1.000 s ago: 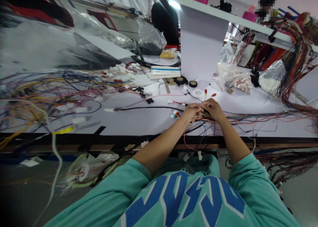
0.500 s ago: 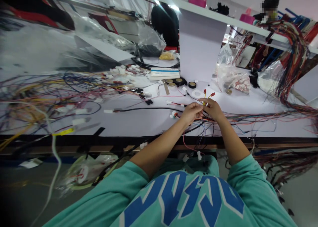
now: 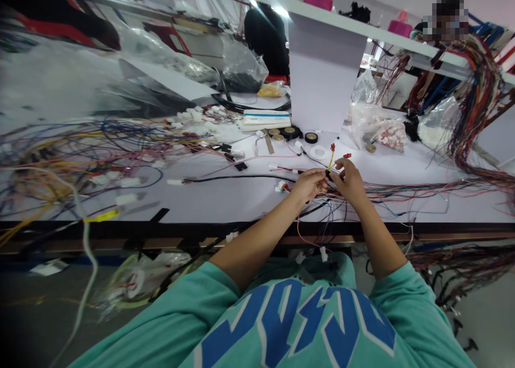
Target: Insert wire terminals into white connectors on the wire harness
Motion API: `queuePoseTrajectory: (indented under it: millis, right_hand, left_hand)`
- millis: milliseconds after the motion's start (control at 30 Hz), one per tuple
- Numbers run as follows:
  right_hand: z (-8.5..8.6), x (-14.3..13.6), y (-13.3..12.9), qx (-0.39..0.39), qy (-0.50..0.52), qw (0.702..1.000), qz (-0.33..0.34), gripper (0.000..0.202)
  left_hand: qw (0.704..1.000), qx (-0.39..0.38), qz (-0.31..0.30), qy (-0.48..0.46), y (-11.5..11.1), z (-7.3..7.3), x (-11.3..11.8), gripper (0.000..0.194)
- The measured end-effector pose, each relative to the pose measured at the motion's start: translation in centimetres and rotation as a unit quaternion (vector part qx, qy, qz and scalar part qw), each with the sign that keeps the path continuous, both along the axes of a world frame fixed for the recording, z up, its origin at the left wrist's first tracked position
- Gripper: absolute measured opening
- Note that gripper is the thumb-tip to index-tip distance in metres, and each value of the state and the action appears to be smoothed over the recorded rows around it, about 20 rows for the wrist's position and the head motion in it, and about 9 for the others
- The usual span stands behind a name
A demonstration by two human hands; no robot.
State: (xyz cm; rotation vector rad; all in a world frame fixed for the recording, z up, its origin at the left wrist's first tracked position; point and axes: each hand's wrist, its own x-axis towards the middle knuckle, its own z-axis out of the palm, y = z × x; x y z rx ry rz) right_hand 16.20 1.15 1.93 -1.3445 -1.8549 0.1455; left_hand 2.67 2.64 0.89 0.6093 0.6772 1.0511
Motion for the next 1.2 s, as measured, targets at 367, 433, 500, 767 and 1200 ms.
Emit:
queuePoseTrajectory:
  millis: [367, 433, 500, 767, 1200]
  right_hand:
    - [-0.1, -0.2, -0.3, 0.031, -0.234, 0.97, -0.052, 0.019]
    - [0.0, -0.3, -0.2, 0.054, -0.22, 0.973, -0.043, 0.022]
    - [-0.2, -0.4, 0.0, 0.065, -0.2, 0.977, -0.035, 0.024]
    - [-1.7, -0.6, 1.5, 0.044, 0.003, 0.998, 0.034, 0.019]
    - [0.8, 0.0, 1.5, -0.138, 0.261, 0.943, 0.155, 0.021]
  left_hand:
    - [0.998, -0.01, -0.028, 0.046, -0.2, 0.0, 0.0, 0.012]
    - [0.998, -0.016, -0.03, 0.05, -0.1, 0.0, -0.1, 0.011]
    - [0.998, -0.017, -0.033, 0.049, 0.1, -0.1, -0.1, 0.012]
    - [0.999, -0.026, -0.007, 0.025, 0.3, -0.4, -0.1, 0.019]
    - [0.992, -0.07, -0.108, 0.019, 0.5, 0.3, -0.3, 0.025]
